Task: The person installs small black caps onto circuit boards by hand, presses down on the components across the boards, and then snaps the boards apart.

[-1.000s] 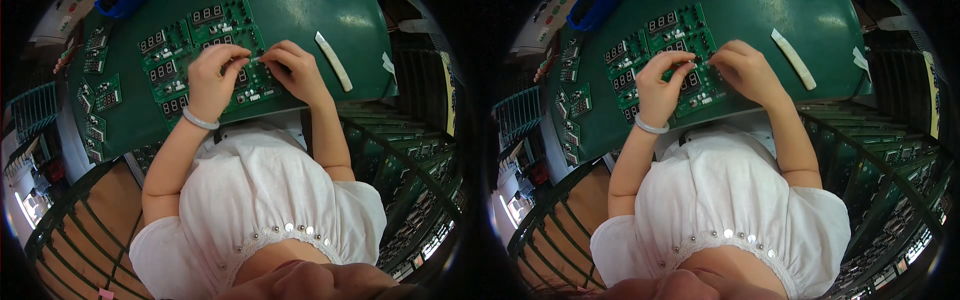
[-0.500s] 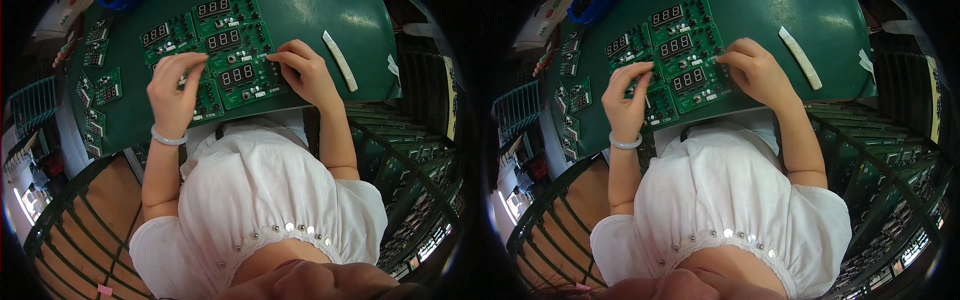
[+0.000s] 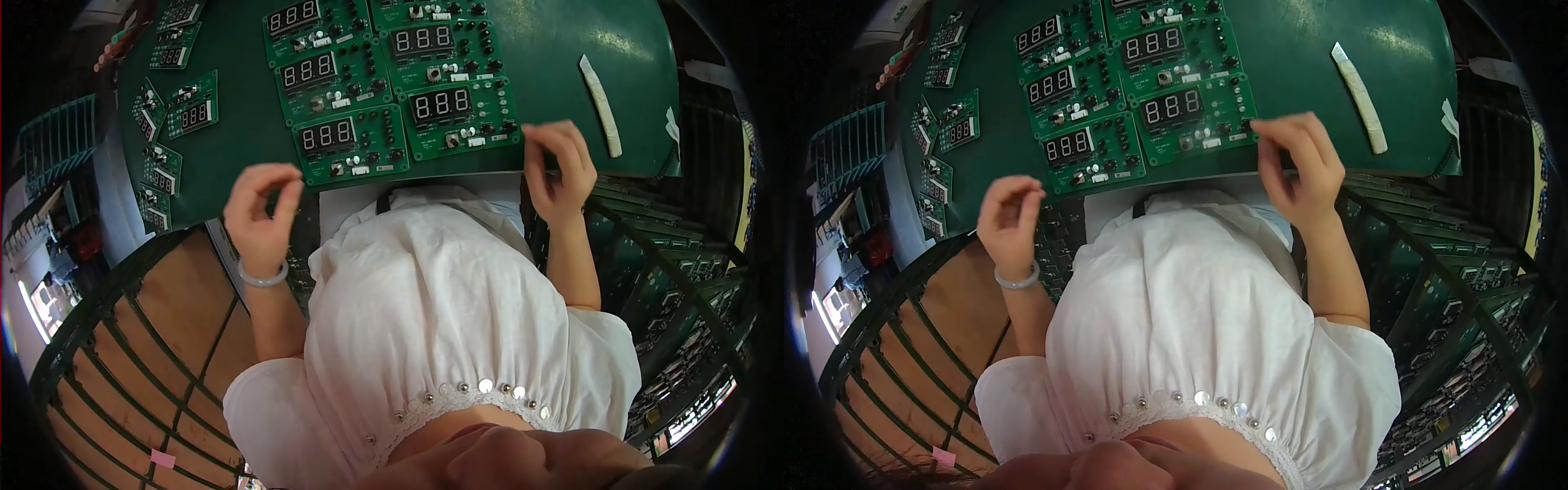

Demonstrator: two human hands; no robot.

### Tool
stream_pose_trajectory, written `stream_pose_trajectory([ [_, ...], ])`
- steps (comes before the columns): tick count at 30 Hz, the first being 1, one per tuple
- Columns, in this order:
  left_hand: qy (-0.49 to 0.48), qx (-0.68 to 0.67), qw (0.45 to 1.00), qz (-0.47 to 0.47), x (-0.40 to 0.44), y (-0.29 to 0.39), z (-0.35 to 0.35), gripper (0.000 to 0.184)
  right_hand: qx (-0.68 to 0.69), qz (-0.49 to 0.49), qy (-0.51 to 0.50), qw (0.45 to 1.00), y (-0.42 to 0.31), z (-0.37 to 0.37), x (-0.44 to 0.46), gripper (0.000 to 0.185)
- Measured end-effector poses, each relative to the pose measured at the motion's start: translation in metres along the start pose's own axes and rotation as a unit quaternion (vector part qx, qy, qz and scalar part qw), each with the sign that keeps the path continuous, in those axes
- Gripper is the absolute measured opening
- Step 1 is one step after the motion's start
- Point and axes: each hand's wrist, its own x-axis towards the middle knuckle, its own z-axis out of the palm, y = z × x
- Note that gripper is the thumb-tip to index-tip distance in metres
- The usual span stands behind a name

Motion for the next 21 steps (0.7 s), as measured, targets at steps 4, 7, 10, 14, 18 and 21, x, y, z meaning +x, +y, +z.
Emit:
stream_pose_trajectory([
  [4,-0.126,-0.013,0.99,-0.055,-0.03,-0.001,0.006,0.011,0.082,-0.042,-0.043,0.995,-0.014,0.001,-0.042,0.033],
  [7,-0.184,0.003,0.974,-0.135,-0.051,-0.018,0.017,0.011,0.099,0.143,-0.175,0.969,-0.021,0.005,-0.087,0.024],
  [10,-0.198,0.052,0.964,-0.168,-0.078,-0.054,0.027,0.02,0.065,0.236,-0.29,0.925,-0.019,0.012,-0.117,0.026],
  [14,-0.316,-0.008,0.931,-0.183,-0.101,-0.074,0.044,0.043,0.056,0.302,-0.339,0.889,-0.024,0.014,-0.161,0.036],
  [18,-0.38,0.034,0.917,-0.117,-0.113,-0.084,0.064,0.049,0.072,0.316,-0.379,0.867,-0.033,0.006,-0.177,0.039],
  [21,-0.437,0.026,0.895,-0.086,-0.113,-0.093,0.076,0.056,0.098,0.319,-0.37,0.867,-0.041,0.0,-0.193,0.039],
])
